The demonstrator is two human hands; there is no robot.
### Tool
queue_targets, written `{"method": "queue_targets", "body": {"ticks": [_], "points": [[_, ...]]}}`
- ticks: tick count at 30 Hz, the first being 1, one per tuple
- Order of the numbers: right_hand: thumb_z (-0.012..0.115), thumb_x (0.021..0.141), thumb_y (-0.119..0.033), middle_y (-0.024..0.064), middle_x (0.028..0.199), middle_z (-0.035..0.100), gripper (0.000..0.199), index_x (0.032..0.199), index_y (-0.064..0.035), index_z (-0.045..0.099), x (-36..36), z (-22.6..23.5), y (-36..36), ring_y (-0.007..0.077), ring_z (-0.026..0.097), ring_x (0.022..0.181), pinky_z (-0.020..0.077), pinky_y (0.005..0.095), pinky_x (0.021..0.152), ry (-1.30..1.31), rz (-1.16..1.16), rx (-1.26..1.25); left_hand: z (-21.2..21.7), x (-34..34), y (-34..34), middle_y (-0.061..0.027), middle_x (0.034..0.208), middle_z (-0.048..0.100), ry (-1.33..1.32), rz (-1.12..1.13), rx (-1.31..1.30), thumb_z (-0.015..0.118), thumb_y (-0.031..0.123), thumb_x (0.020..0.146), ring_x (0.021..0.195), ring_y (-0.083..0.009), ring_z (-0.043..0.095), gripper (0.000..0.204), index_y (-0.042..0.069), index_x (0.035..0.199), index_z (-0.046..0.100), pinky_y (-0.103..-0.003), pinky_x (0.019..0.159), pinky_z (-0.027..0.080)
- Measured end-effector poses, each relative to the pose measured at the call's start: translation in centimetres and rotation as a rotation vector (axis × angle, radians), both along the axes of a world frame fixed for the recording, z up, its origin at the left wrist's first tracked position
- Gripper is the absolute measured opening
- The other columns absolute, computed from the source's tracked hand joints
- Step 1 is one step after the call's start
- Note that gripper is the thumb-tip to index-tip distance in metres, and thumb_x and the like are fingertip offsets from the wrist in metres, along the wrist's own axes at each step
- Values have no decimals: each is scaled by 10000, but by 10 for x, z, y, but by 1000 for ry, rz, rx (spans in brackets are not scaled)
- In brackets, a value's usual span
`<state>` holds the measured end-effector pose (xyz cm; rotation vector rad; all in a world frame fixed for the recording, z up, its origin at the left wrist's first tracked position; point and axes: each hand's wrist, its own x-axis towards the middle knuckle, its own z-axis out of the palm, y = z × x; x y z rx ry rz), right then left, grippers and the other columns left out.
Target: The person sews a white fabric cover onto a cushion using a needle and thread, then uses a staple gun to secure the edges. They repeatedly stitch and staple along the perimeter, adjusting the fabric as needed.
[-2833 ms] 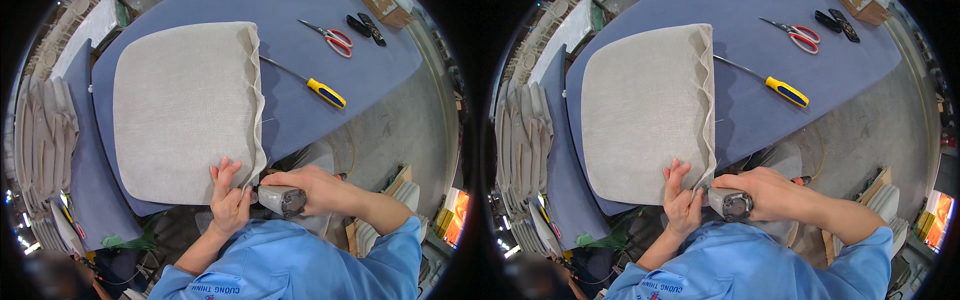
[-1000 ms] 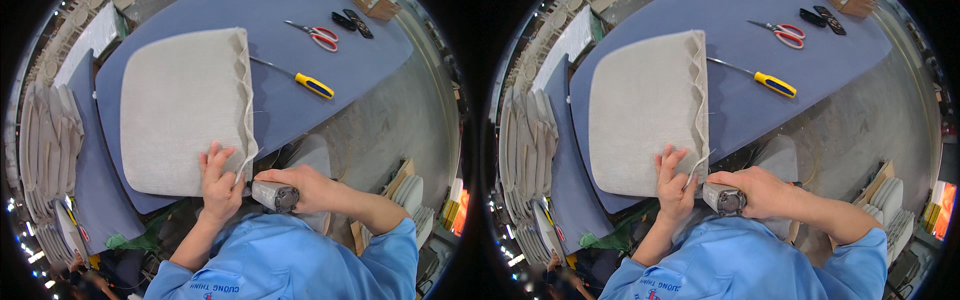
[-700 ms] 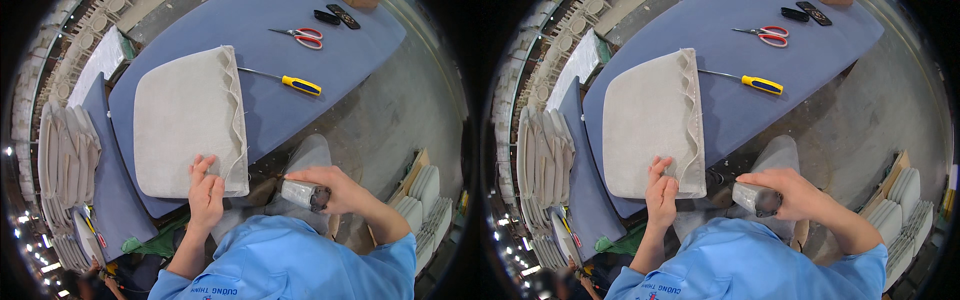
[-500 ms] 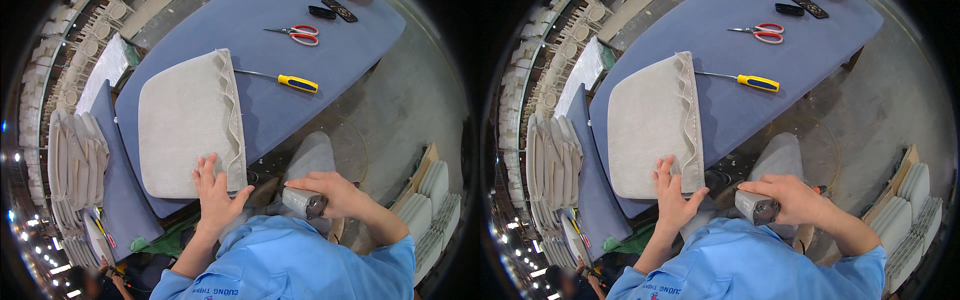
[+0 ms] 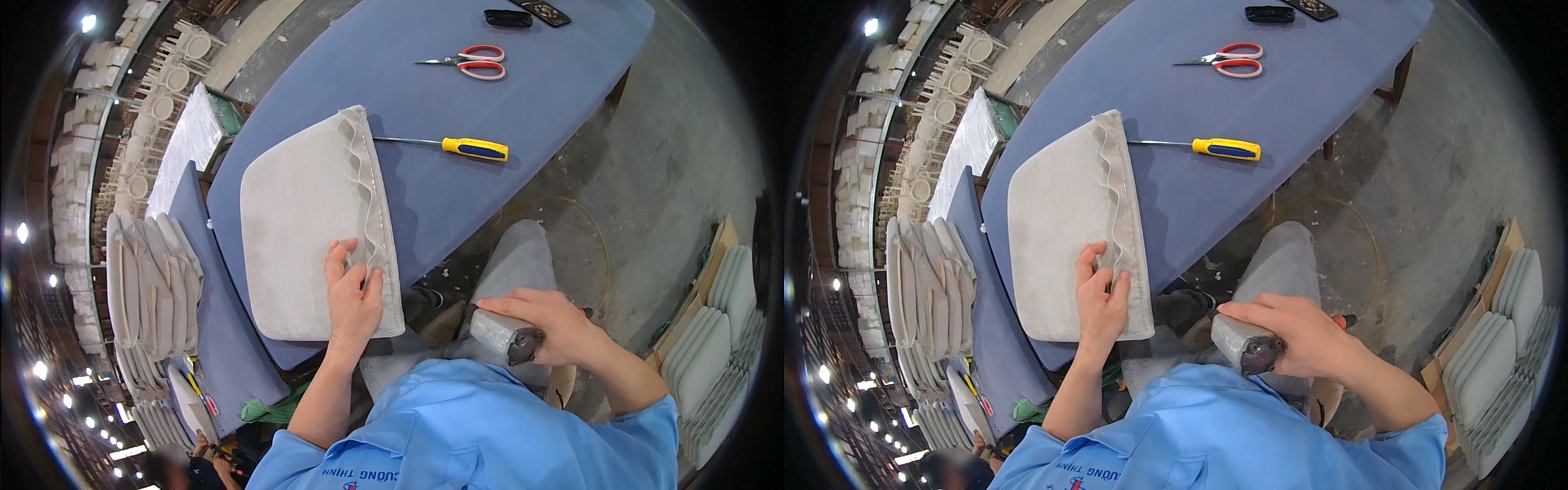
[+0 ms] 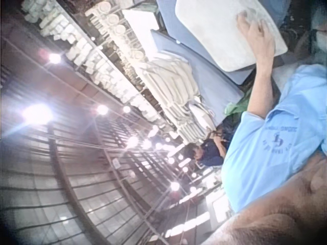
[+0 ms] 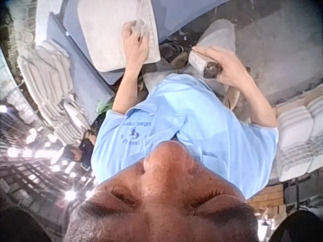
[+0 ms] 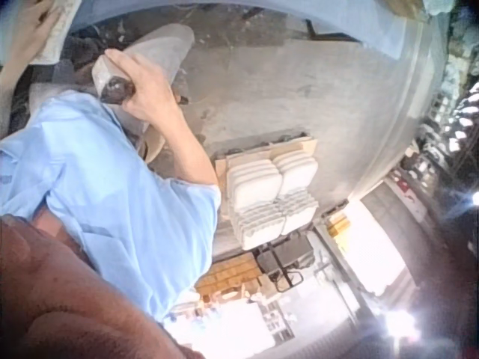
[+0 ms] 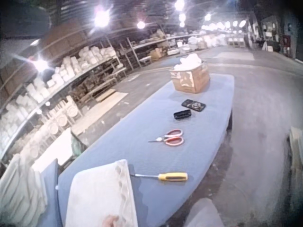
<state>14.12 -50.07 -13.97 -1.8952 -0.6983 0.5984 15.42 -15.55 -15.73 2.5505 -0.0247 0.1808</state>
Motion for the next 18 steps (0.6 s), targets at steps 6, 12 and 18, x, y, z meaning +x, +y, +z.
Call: {"method": "queue_targets", "body": {"ticks": [6, 12, 18], "points": [[766, 622, 83, 126, 1110, 690, 918, 1493, -157, 603, 3, -5, -5, 379, 694, 1039, 557, 426, 881, 10, -140, 122, 0, 0, 13, -228, 1482, 547, 24, 58, -149, 695, 91, 961, 1491, -459, 413, 225, -40, 800, 607, -456, 1189, 367], [778, 686, 63, 133, 1114, 702, 824, 1468, -140, 618, 9, -7, 2, 370, 703, 1071, 559, 420, 900, 19, -180, 139, 32, 5, 6, -264, 1528, 501, 43, 127, -119, 707, 135, 972, 1482, -470, 408, 178, -3, 984, 596, -493, 1188, 354], [766, 690, 73, 143, 1206, 680, 842, 1486, -139, 596, 9, -6, 8, 369, 696, 1125, 571, 425, 908, 45, -121, 60, 5, 17, -19, -261, 1555, 464, 5, 62, 343, 735, 126, 951, 1480, -449, 402, 210, 12, 917, 562, -456, 1176, 368]]}}
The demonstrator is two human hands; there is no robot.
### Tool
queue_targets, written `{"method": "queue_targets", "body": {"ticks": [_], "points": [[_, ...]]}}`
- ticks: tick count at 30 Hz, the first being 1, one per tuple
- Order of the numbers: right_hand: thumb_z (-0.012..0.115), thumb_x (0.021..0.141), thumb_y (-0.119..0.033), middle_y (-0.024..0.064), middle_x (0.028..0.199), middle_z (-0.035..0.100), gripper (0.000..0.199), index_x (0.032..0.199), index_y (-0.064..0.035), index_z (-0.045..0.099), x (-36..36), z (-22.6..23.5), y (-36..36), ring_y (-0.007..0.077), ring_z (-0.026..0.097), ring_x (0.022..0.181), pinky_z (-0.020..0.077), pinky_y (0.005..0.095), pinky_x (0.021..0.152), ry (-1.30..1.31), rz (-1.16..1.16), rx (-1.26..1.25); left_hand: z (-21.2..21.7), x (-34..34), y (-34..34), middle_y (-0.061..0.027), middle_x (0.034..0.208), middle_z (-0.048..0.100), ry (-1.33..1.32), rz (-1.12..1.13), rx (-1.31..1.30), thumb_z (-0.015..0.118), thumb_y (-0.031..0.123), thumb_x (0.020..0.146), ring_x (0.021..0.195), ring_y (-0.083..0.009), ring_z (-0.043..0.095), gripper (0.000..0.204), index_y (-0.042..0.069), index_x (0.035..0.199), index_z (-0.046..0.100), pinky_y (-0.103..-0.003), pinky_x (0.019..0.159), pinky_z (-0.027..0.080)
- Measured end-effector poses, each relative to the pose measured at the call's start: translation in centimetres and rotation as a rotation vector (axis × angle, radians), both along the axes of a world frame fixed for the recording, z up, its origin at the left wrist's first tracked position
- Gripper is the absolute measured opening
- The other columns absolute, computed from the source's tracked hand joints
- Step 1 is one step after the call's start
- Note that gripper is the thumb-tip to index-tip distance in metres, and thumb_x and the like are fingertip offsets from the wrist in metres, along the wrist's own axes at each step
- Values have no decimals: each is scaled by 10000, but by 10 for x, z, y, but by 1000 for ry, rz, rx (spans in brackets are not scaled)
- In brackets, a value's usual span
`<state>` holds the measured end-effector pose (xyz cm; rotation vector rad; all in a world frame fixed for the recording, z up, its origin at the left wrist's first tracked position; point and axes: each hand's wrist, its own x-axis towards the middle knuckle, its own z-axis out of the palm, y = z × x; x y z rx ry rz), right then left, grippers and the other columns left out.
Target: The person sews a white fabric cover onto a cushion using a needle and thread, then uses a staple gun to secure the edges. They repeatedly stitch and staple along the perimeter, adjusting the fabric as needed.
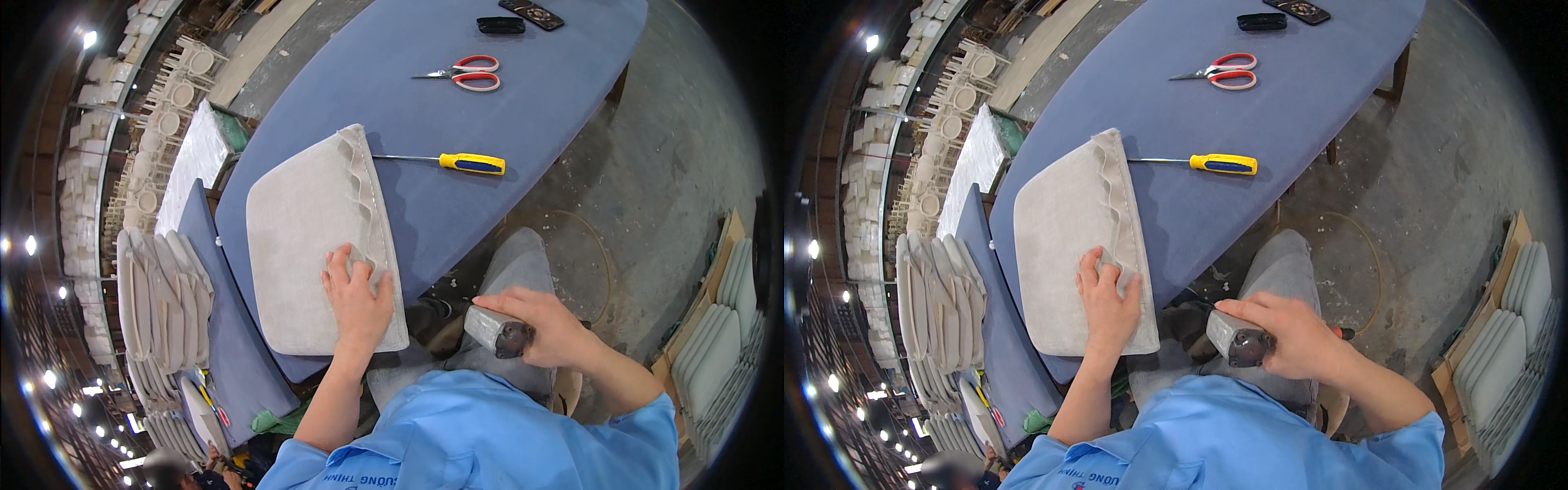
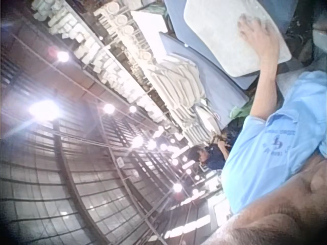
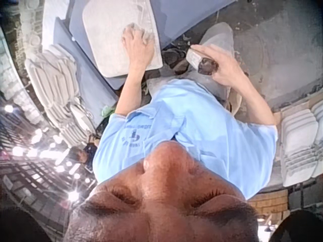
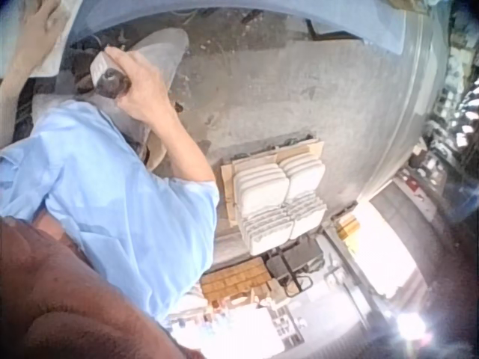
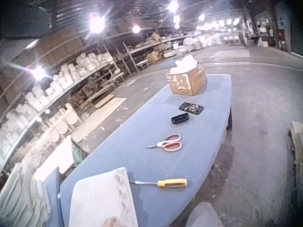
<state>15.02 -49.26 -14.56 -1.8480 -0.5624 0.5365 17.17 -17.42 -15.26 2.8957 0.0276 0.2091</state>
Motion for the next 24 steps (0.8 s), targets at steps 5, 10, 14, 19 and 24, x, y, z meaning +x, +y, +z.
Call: {"method": "queue_targets", "body": {"ticks": [5, 10, 14, 19, 24], "points": [[772, 696, 68, 134, 1248, 671, 841, 1490, -143, 592, -6, 1, -7, 366, 684, 1157, 571, 414, 943, -14, -43, 36, -12, 1, 24, -268, 1569, 463, -29, 16, -359, 692, 105, 968, 1532, -506, 326, 213, 0, 823, 577, -613, 1242, 243], [840, 727, 7, 123, 1252, 678, 778, 1460, -138, 622, -1, -1, -6, 344, 687, 1147, 560, 403, 980, -33, -133, 74, 8, -19, 51, -264, 1597, 463, 13, 7, -515, 681, 94, 955, 1523, -439, 393, 155, 1, 1044, 596, -477, 1234, 315], [876, 749, -38, 125, 1239, 691, 722, 1427, -121, 641, 22, 12, -6, 331, 689, 1156, 555, 407, 996, -142, -183, 86, 26, -91, 59, -273, 1649, 383, 106, -166, -195, 870, 296, 818, 1559, -497, 301, 770, 17, 1437, 506, -619, 1265, 193], [869, 781, -61, 155, 1202, 673, 633, 1368, -88, 636, 97, 48, 18, 378, 676, 1126, 557, 441, 969, -409, -278, -50, -18, -119, 50, -230, 1674, 355, 90, -94, 148, 938, 304, 650, 1579, -505, 243, 1056, 96, 1576, 475, -699, 1257, 83], [774, 861, -90, 200, 1241, 603, 542, 1350, -90, 540, 199, 47, 67, 435, 678, 1086, 570, 511, 891, -626, -298, -514, -16, -92, 60, -211, 1579, 503, -206, -106, 143, 815, 97, 621, 1506, -474, 396, 876, 101, 1474, 614, -649, 1237, 197]]}}
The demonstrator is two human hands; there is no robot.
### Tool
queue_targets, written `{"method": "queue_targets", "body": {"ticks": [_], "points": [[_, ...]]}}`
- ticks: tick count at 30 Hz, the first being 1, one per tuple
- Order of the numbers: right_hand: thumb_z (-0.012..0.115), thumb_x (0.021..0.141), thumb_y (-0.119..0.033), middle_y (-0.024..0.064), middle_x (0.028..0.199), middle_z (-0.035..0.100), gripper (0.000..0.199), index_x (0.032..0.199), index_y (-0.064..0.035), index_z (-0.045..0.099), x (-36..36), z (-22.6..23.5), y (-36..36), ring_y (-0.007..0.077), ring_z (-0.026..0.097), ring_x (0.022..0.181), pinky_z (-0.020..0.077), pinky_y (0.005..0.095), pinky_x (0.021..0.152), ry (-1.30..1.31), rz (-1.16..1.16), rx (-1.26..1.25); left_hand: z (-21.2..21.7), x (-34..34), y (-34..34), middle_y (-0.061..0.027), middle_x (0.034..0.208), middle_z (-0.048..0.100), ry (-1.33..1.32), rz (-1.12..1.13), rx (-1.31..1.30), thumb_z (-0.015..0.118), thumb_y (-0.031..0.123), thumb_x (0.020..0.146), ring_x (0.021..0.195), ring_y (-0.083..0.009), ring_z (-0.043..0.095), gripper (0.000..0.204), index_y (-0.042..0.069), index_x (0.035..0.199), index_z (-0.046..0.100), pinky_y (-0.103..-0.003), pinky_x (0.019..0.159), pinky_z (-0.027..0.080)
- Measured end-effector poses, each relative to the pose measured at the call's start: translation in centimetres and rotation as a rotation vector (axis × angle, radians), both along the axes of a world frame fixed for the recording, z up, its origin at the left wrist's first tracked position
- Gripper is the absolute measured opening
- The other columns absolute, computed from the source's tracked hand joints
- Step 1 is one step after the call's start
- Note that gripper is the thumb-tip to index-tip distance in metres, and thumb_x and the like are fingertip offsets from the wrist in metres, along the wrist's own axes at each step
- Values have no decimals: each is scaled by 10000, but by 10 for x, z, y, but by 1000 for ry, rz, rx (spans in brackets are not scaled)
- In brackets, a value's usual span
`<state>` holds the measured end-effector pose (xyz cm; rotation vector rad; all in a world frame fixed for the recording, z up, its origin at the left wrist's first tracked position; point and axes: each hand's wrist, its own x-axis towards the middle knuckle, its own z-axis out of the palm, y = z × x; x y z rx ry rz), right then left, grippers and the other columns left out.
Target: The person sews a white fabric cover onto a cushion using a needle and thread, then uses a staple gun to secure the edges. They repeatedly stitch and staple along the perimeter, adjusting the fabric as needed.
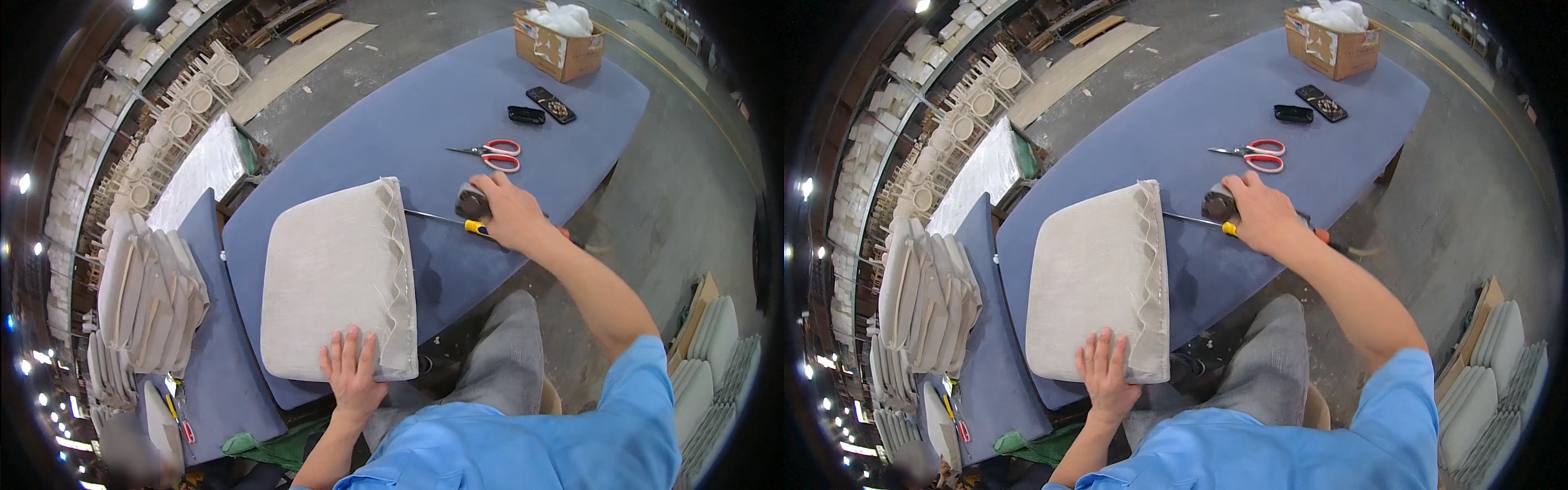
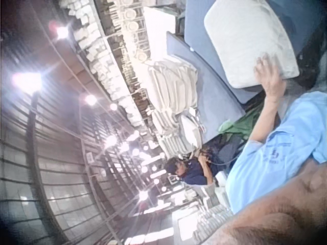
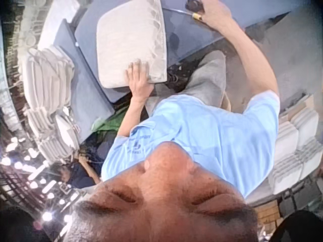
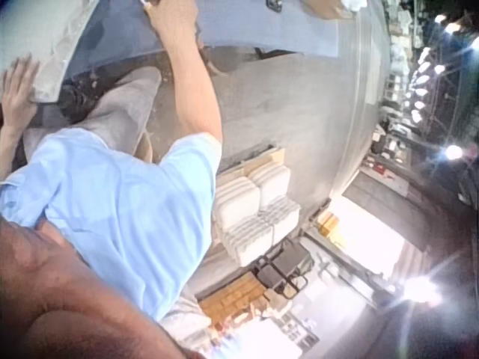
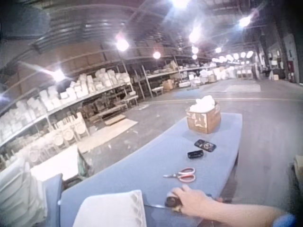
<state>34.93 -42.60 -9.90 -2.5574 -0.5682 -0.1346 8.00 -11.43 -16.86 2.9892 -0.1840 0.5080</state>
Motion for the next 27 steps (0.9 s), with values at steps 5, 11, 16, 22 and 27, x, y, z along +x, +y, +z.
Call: {"method": "queue_targets", "body": {"ticks": [5, 11, 16, 22, 27], "points": [[697, 889, -40, 242, 1306, 579, 486, 1339, -95, 522, 70, -39, 28, 454, 702, 1097, 600, 547, 859, -6, -136, -307, 93, 23, 40, -192, 1418, 657, -256, -41, -212, 832, 120, 624, 1364, -433, 578, 782, 33, 1382, 659, -572, 1182, 361], [783, 839, -89, 221, 1453, 476, 809, 1556, -121, 407, 68, -61, 59, 448, 597, 1282, 541, 532, 1039, 17, -158, -306, 154, 15, 115, -131, 1263, 721, -475, 127, -967, 879, 5, 804, 1127, -197, 692, 553, -45, 1315, 673, -329, 973, 539], [845, 841, -210, 236, 1523, 497, 770, 1527, -103, 512, 57, -1, 106, 435, 507, 1396, 468, 510, 1135, -48, 66, -176, 158, 8, 129, -66, 1200, 740, -572, 162, -1328, 856, -8, 844, 1086, -154, 694, 505, -40, 1318, 683, -316, 969, 544], [763, 934, -433, 180, 1462, 583, 620, 1451, -118, 632, -72, 138, 281, 394, 536, 1378, 385, 524, 1175, -668, 845, 531, 159, -46, 107, -87, 1224, 732, -707, 202, -1583, 839, -41, 834, 1116, -187, 701, 572, -42, 1372, 643, -342, 992, 551], [717, 956, -453, 102, 1126, 706, 370, 1078, -103, 732, -108, 162, 363, 314, 639, 1086, 403, 505, 1042, -711, 1082, 602, 163, -63, 103, -110, 1353, 633, -935, 136, -1411, 769, -77, 857, 1264, -209, 624, 755, -16, 1542, 459, -356, 1057, 522]]}}
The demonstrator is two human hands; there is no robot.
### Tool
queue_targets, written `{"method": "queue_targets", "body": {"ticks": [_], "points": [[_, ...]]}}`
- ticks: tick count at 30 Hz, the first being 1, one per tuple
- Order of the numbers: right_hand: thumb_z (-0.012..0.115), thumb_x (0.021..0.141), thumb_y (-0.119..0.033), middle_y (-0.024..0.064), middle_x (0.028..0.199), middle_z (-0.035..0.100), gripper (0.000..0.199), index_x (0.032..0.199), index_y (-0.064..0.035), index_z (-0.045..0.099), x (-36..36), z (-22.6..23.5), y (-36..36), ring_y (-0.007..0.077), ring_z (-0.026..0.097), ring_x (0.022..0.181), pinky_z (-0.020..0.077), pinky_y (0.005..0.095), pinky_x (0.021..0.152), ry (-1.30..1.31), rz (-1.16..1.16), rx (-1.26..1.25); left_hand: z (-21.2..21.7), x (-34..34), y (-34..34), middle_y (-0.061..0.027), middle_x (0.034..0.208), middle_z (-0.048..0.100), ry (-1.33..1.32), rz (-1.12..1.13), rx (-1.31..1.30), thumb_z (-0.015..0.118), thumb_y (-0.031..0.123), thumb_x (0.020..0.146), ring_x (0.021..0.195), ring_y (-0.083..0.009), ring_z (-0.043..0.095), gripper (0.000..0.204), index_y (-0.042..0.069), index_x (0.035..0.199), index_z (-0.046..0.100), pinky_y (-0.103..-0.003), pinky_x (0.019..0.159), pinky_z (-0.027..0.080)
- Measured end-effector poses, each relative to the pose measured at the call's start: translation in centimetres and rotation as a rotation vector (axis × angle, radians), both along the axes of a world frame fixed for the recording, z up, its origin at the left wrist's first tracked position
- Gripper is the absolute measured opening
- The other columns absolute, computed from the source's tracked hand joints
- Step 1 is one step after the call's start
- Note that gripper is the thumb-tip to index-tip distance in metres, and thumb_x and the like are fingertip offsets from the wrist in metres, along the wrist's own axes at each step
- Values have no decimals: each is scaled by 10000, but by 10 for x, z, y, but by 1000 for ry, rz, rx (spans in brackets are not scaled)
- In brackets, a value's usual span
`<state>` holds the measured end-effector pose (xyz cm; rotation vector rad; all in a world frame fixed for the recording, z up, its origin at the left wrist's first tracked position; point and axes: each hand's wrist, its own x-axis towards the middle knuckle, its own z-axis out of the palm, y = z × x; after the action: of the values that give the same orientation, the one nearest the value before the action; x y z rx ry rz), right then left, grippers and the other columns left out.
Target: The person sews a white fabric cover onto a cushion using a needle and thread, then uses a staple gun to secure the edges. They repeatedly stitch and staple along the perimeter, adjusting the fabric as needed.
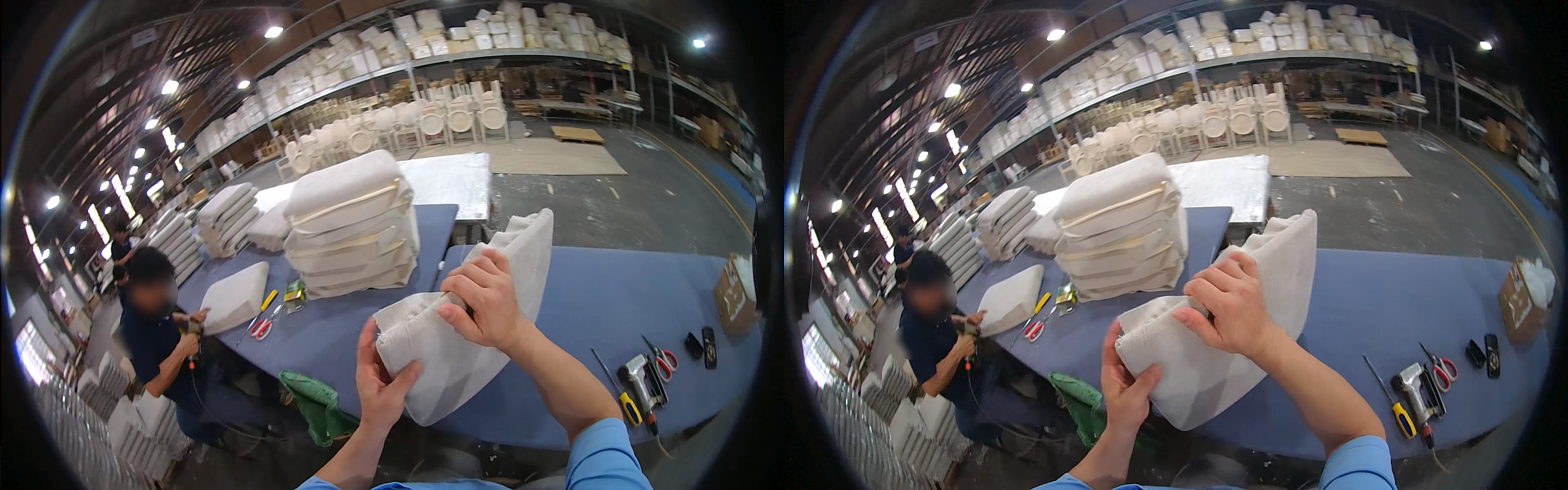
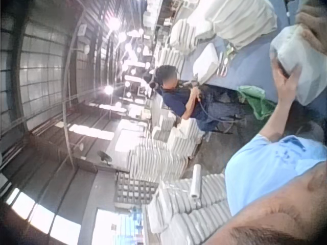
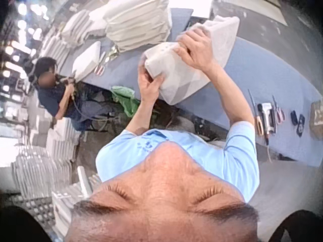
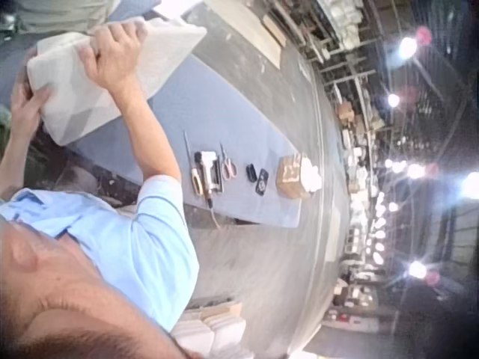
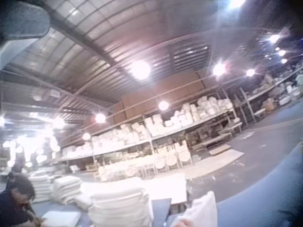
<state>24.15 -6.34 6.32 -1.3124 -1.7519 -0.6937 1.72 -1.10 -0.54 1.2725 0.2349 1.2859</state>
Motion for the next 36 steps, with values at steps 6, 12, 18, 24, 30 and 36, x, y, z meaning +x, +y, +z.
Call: {"method": "queue_targets", "body": {"ticks": [6, 12, 18, 24, 30, 36], "points": [[727, 946, -383, 33, 884, 693, 284, 882, -107, 706, -19, -4, 43, 283, 624, 884, 411, 445, 946, 51, 57, 22, 17, -23, 36, -125, 1389, 581, 286, 211, 408, 633, -100, 871, 1282, -222, 594, 645, 19, 1487, 487, -367, 1123, 459], [719, 942, -355, 46, 944, 696, 253, 936, -102, 725, -25, -7, 43, 277, 614, 917, 405, 441, 981, 49, 93, -25, 9, -20, 44, -172, 1297, 667, 245, 290, 442, 689, -58, 852, 1186, -250, 660, 432, 13, 1274, 630, -351, 1034, 506], [714, 941, -332, 42, 971, 695, 234, 951, -100, 732, -26, -3, 30, 263, 604, 940, 404, 441, 988, 42, 72, -60, 5, -10, 37, -162, 1193, 707, 182, 386, 429, 719, -36, 877, 1060, -227, 702, 290, 4, 1161, 677, -327, 929, 547], [698, 945, -303, 54, 976, 694, 220, 977, -92, 752, -29, 0, 22, 275, 606, 951, 402, 438, 985, 45, 91, -69, 6, -9, 31, -120, 1076, 707, 144, 419, 398, 734, -20, 902, 939, -184, 680, 200, 7, 1094, 682, -299, 841, 538], [798, 855, -312, 43, 1032, 684, 251, 1013, -121, 757, -55, 12, 13, 269, 597, 1050, 356, 511, 1085, 53, 134, -143, 13, -13, 31, -75, 974, 698, 146, 450, 259, 672, 3, 981, 856, -104, 609, 7, 5, 984, 666, -267, 763, 501], [854, 768, -410, 25, 1053, 658, 382, 1033, -154, 753, -82, 8, 9, 288, 567, 1113, 309, 564, 1105, 121, 75, -204, 20, -13, 23, -100, 1010, 704, 145, 341, 65, 566, 60, 1030, 909, -121, 609, 126, -5, 947, 635, -294, 877, 489]]}}
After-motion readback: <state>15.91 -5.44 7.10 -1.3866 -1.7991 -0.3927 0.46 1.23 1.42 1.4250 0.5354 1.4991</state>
